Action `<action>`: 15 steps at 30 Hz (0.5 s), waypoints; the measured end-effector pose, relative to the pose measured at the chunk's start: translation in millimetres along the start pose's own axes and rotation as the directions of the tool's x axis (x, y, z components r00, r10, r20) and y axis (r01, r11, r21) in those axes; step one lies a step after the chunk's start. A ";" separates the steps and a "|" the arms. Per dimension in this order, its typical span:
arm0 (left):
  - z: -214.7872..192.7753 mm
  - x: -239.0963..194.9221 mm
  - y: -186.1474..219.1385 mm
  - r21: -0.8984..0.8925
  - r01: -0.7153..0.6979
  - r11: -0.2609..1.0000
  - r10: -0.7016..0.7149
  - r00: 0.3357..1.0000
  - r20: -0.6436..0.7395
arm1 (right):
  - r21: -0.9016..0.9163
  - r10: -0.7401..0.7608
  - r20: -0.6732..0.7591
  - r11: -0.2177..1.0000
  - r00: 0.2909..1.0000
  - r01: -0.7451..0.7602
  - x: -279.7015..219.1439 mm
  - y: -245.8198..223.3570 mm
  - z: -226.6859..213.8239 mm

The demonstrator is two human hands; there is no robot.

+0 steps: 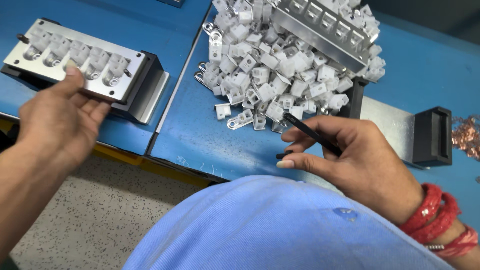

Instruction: The person uses tweezers to place small copper and black components into a metal fixture with multiple slots. They repeatedly pick up parts from piles on the table and insert them into the fixture, then remove and reposition the fixture on the workbench.

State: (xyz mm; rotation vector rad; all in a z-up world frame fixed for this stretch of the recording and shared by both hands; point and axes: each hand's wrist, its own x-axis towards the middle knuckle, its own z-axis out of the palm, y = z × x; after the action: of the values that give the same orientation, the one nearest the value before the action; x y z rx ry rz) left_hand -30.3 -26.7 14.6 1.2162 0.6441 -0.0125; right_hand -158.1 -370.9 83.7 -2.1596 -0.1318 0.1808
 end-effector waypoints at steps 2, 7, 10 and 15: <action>2.5 0.0 -2.1 0.018 -0.006 1.000 0.006 1.000 -0.003 | -0.101 0.204 -0.026 0.973 0.979 -0.206 -2.7 4.0 -3.5; -3.4 6.3 -15.7 -0.111 -0.033 0.993 0.033 0.999 -0.004 | 0.008 0.126 -0.005 0.992 0.992 -0.126 -9.5 10.4 -11.4; -4.8 8.6 -19.5 -0.047 -0.069 0.996 0.069 0.998 -0.002 | -0.042 0.233 -0.009 0.971 0.972 -0.234 -14.3 13.2 -17.8; 13.3 -13.3 -12.4 -0.037 -0.085 0.996 0.082 0.993 -0.091 | -0.113 0.356 -0.021 0.928 0.934 -0.356 -31.2 25.1 -40.3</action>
State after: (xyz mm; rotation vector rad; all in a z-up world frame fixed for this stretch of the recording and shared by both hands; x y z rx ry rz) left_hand -39.5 -47.2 12.7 1.2087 0.6676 0.1248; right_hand -180.9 -422.8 87.7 -2.2847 0.2601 0.3899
